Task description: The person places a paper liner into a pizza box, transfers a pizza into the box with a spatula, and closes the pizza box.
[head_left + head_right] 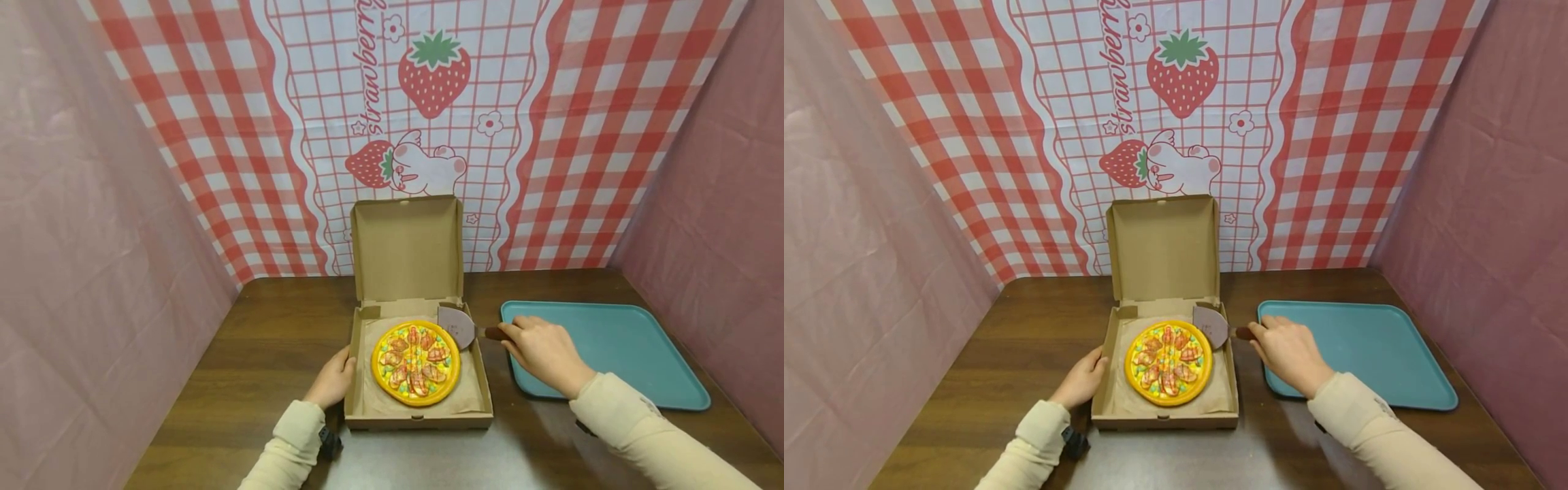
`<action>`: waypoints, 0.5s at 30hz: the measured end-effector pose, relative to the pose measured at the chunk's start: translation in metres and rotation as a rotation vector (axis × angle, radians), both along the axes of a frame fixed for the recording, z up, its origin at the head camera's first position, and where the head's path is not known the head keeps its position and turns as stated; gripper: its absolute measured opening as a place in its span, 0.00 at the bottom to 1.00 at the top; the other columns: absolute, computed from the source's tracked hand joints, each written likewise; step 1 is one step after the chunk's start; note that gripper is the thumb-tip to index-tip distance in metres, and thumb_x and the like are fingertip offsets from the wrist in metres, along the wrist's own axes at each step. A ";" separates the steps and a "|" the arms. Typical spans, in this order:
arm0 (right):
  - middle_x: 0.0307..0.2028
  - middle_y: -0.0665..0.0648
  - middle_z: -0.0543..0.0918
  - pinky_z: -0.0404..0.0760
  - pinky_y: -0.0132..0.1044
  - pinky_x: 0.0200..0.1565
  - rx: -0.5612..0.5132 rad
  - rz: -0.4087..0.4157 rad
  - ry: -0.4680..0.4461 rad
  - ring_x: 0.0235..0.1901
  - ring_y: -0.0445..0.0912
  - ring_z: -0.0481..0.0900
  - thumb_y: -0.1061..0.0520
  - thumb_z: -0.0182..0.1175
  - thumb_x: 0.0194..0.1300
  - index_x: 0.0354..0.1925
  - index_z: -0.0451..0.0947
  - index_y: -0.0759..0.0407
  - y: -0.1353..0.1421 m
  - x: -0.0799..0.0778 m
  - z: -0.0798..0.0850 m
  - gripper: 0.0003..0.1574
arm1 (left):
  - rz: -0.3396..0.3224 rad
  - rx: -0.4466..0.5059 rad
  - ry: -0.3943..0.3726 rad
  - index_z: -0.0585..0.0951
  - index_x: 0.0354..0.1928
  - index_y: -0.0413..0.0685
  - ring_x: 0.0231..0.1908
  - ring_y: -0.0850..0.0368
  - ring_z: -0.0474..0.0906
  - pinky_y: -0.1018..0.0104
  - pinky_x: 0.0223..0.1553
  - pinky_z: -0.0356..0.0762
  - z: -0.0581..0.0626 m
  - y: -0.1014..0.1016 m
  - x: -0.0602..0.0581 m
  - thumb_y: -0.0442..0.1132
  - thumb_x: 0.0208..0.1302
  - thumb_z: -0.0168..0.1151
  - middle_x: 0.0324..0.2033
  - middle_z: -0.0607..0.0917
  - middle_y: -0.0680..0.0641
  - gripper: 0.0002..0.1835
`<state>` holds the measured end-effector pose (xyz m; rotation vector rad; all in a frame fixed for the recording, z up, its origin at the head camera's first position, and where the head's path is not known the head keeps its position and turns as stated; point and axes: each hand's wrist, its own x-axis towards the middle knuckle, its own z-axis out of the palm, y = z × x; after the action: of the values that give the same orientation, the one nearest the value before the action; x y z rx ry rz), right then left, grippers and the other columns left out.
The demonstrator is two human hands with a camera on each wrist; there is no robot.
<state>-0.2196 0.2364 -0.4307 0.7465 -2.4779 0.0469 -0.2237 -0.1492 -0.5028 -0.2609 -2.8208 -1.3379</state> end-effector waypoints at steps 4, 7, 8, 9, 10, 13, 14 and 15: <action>0.25 0.53 0.79 0.75 0.38 0.17 0.006 0.004 0.021 0.21 0.44 0.74 0.54 0.74 0.52 0.39 0.85 0.59 0.000 0.000 0.000 0.16 | 0.003 0.000 -0.004 0.67 0.66 0.28 0.65 0.32 0.68 0.39 0.66 0.64 0.000 0.000 0.000 0.33 0.75 0.45 0.63 0.73 0.28 0.23; 0.25 0.54 0.78 0.75 0.38 0.17 0.005 0.008 0.038 0.22 0.45 0.74 0.55 0.74 0.52 0.40 0.85 0.60 0.001 -0.001 -0.001 0.17 | 0.001 0.000 0.001 0.67 0.66 0.28 0.65 0.32 0.68 0.39 0.66 0.64 0.000 0.000 0.000 0.33 0.75 0.45 0.63 0.73 0.28 0.22; 0.25 0.54 0.78 0.75 0.39 0.17 0.002 0.009 0.042 0.22 0.45 0.74 0.55 0.74 0.51 0.40 0.85 0.60 0.001 -0.001 -0.001 0.17 | 0.000 0.002 0.000 0.67 0.66 0.28 0.65 0.32 0.68 0.39 0.66 0.64 0.000 0.000 0.000 0.33 0.75 0.45 0.63 0.73 0.28 0.22; 0.25 0.54 0.78 0.75 0.39 0.18 0.000 0.011 0.047 0.22 0.45 0.74 0.55 0.74 0.51 0.40 0.85 0.60 0.001 -0.001 -0.001 0.17 | 0.000 0.004 0.000 0.67 0.66 0.28 0.65 0.32 0.67 0.39 0.66 0.64 0.000 0.000 0.000 0.33 0.75 0.45 0.63 0.73 0.28 0.23; 0.25 0.54 0.78 0.75 0.39 0.18 -0.001 0.012 0.053 0.22 0.45 0.74 0.56 0.74 0.51 0.40 0.85 0.60 0.001 -0.002 -0.001 0.17 | -0.002 0.004 0.003 0.67 0.66 0.27 0.65 0.31 0.67 0.39 0.66 0.64 -0.001 0.000 0.000 0.33 0.75 0.45 0.63 0.73 0.28 0.22; 0.25 0.54 0.78 0.75 0.40 0.17 -0.007 0.014 0.063 0.23 0.46 0.74 0.56 0.74 0.51 0.39 0.85 0.60 0.002 -0.003 0.000 0.17 | -0.006 0.001 0.011 0.68 0.66 0.27 0.65 0.31 0.67 0.39 0.66 0.64 -0.001 0.000 0.001 0.32 0.74 0.46 0.62 0.73 0.28 0.22; 0.26 0.54 0.78 0.75 0.40 0.18 -0.010 0.013 0.067 0.23 0.46 0.74 0.56 0.74 0.50 0.39 0.85 0.59 0.002 -0.003 0.000 0.16 | -0.006 -0.001 0.012 0.68 0.66 0.27 0.65 0.31 0.67 0.39 0.66 0.64 -0.001 0.000 0.001 0.32 0.74 0.46 0.62 0.73 0.28 0.22; 0.26 0.54 0.79 0.76 0.41 0.18 -0.013 0.012 0.073 0.23 0.46 0.75 0.56 0.75 0.50 0.39 0.85 0.59 0.002 -0.003 0.000 0.16 | -0.007 -0.002 0.013 0.68 0.66 0.27 0.65 0.31 0.67 0.39 0.66 0.64 0.000 0.000 0.001 0.32 0.74 0.46 0.62 0.73 0.28 0.22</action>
<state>-0.2229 0.2386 -0.4304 0.7442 -2.4021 0.0394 -0.2225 -0.1494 -0.5032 -0.2783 -2.8138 -1.3294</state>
